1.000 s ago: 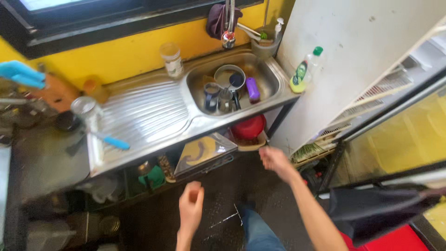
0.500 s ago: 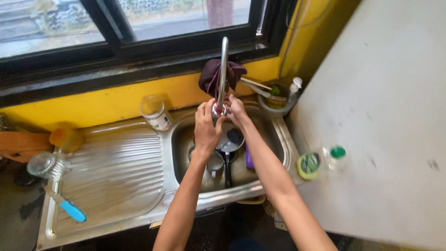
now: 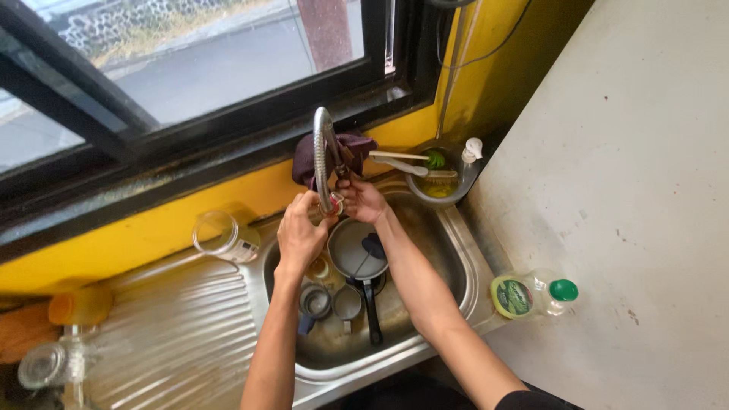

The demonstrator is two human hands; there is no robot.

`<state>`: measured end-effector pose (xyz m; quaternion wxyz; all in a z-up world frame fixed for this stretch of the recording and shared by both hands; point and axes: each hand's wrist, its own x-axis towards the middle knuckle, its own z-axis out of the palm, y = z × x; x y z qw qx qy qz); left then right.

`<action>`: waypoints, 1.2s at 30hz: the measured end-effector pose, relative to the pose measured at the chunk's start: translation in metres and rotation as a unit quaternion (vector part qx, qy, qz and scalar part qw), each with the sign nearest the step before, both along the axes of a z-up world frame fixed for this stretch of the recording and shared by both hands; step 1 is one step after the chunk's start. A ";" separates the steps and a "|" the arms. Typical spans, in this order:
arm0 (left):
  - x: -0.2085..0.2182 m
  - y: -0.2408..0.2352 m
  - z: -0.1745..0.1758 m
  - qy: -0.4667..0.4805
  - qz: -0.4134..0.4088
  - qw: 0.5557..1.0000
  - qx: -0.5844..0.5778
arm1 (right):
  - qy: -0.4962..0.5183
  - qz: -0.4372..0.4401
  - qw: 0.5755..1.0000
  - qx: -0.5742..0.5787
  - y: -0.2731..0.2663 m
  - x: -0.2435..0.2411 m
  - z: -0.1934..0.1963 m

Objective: The person places lids on cups, puts the cups into individual plastic carriers, and ties the carrier handles together. The person then hands the carriers to someone and proceeds to wash a small pot and other items in a sink using a brush and water.

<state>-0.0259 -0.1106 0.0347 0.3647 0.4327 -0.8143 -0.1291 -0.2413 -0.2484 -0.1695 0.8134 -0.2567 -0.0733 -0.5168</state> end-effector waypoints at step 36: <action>0.070 0.056 -0.069 0.251 -0.128 0.959 0.003 | 0.664 -0.620 0.417 0.010 0.147 0.021 0.043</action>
